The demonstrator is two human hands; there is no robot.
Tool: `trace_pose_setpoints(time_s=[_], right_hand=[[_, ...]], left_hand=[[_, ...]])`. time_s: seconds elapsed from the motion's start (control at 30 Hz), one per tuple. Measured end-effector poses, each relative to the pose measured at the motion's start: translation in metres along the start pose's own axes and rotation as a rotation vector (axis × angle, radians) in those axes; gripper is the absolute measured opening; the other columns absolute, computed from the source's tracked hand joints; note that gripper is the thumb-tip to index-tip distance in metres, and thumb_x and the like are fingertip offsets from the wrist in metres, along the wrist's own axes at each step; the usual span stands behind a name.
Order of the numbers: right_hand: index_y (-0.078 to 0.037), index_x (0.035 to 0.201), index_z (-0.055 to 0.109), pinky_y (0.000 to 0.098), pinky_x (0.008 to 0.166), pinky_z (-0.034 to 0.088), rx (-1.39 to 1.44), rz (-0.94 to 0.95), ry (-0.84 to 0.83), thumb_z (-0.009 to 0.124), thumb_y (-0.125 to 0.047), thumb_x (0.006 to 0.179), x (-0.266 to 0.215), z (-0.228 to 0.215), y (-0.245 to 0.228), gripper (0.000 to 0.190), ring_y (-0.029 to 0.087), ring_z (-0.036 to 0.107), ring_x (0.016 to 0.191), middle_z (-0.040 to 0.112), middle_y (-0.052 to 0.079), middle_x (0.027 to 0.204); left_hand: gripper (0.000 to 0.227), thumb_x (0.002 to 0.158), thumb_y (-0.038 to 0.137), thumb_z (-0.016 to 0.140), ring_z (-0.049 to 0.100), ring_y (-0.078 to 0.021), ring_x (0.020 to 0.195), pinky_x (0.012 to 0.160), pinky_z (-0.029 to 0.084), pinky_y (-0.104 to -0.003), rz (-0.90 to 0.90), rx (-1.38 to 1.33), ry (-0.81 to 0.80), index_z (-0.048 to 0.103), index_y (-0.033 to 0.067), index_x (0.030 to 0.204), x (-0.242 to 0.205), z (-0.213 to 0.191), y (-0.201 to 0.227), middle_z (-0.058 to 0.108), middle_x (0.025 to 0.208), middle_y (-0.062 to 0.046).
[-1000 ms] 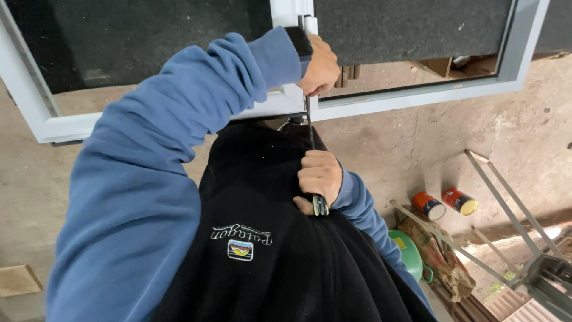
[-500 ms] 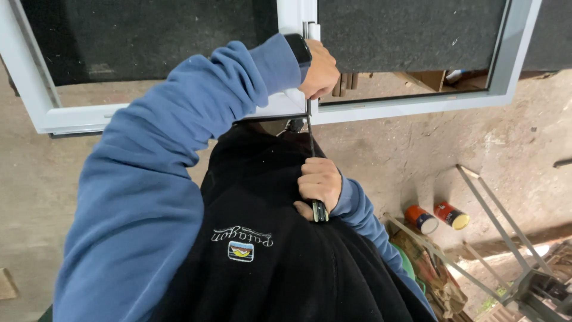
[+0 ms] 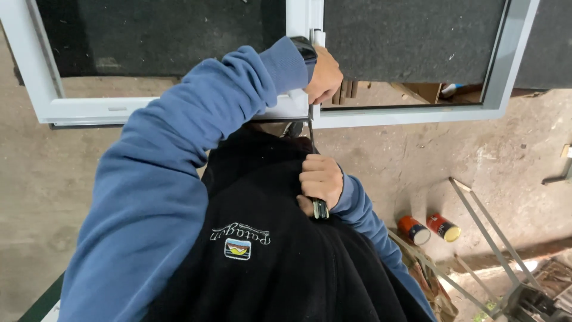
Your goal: The person assembles a white window frame by securing a black cable to the frame using a hammer and nails. They then use a screwdriver to tighten screws on the frame's locking mechanism and handle, ensuring the components are firmly attached.
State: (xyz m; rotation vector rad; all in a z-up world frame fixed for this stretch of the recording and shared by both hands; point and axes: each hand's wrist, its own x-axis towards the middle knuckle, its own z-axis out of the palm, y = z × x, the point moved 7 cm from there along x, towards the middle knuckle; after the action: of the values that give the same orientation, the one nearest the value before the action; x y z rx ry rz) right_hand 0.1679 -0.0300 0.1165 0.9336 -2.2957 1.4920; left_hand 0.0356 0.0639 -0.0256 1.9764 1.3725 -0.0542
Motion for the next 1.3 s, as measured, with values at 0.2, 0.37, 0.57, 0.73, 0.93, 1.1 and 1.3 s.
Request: trace_pose_setpoints(time_s=[0.2,0.37,0.57,0.73,0.93,1.1,1.3], right_hand=[[-0.008,0.062,0.038,0.0428,0.052,0.028,-0.032,0.022,0.011,0.070,-0.003,0.066,0.000,-0.002,0.010,0.032,0.029,0.039,0.054,0.037,0.007,0.062],[-0.008,0.061,0.037,0.0424,0.052,0.028,-0.031,0.019,0.007,0.071,-0.004,0.064,0.001,-0.003,0.011,0.034,0.028,0.038,0.054,0.036,0.007,0.061],[-0.009,0.061,0.037,0.0426,0.052,0.029,-0.037,0.024,0.002,0.072,-0.004,0.063,0.005,-0.004,0.013,0.035,0.028,0.038,0.054,0.037,0.007,0.061],[-0.009,0.063,0.038,0.0425,0.053,0.030,-0.059,0.032,-0.020,0.073,-0.004,0.063,0.008,-0.005,0.014,0.035,0.028,0.041,0.055,0.039,0.007,0.062],[-0.010,0.062,0.037,0.0421,0.052,0.029,-0.079,0.039,-0.024,0.074,-0.005,0.062,0.005,-0.006,0.015,0.038,0.027,0.039,0.054,0.038,0.006,0.061],[-0.010,0.063,0.037,0.0425,0.054,0.031,-0.038,0.035,-0.053,0.074,-0.004,0.064,0.004,-0.003,0.016,0.037,0.028,0.040,0.055,0.038,0.006,0.062],[-0.009,0.064,0.037,0.0421,0.054,0.032,-0.038,0.053,-0.059,0.074,-0.005,0.064,0.005,-0.003,0.018,0.037,0.028,0.041,0.056,0.039,0.006,0.063]], left_hand=[[0.013,0.080,0.015,0.081,0.073,-0.0200,0.093,0.081,0.058,-0.044,-0.050,-0.010,-0.039,0.083,0.0201,0.091,-0.006,-0.002,0.003,0.079,0.091,0.001],[0.008,0.085,0.016,0.077,0.074,-0.0164,0.091,0.083,0.060,-0.042,-0.056,-0.049,-0.050,0.083,0.0184,0.090,-0.005,0.000,0.000,0.081,0.092,0.001],[0.015,0.083,0.010,0.077,0.072,-0.0184,0.091,0.084,0.058,-0.043,-0.040,-0.021,-0.078,0.084,0.0176,0.094,0.000,0.001,0.000,0.079,0.095,-0.001],[0.018,0.089,0.010,0.070,0.074,-0.0183,0.090,0.085,0.059,-0.042,-0.014,-0.051,-0.082,0.085,0.0167,0.095,0.006,0.006,-0.004,0.083,0.095,-0.003],[0.020,0.083,0.005,0.073,0.074,-0.0212,0.092,0.081,0.060,-0.043,-0.030,-0.073,-0.059,0.084,0.0153,0.095,0.007,0.004,-0.007,0.080,0.097,-0.004],[0.021,0.079,0.004,0.074,0.075,-0.0229,0.089,0.078,0.061,-0.044,-0.028,-0.078,-0.044,0.084,0.0149,0.093,0.006,0.003,-0.005,0.080,0.096,-0.005],[0.022,0.087,0.005,0.066,0.077,-0.0217,0.087,0.079,0.061,-0.046,0.001,-0.071,-0.033,0.085,0.0155,0.091,0.009,0.008,-0.007,0.081,0.090,-0.004]])
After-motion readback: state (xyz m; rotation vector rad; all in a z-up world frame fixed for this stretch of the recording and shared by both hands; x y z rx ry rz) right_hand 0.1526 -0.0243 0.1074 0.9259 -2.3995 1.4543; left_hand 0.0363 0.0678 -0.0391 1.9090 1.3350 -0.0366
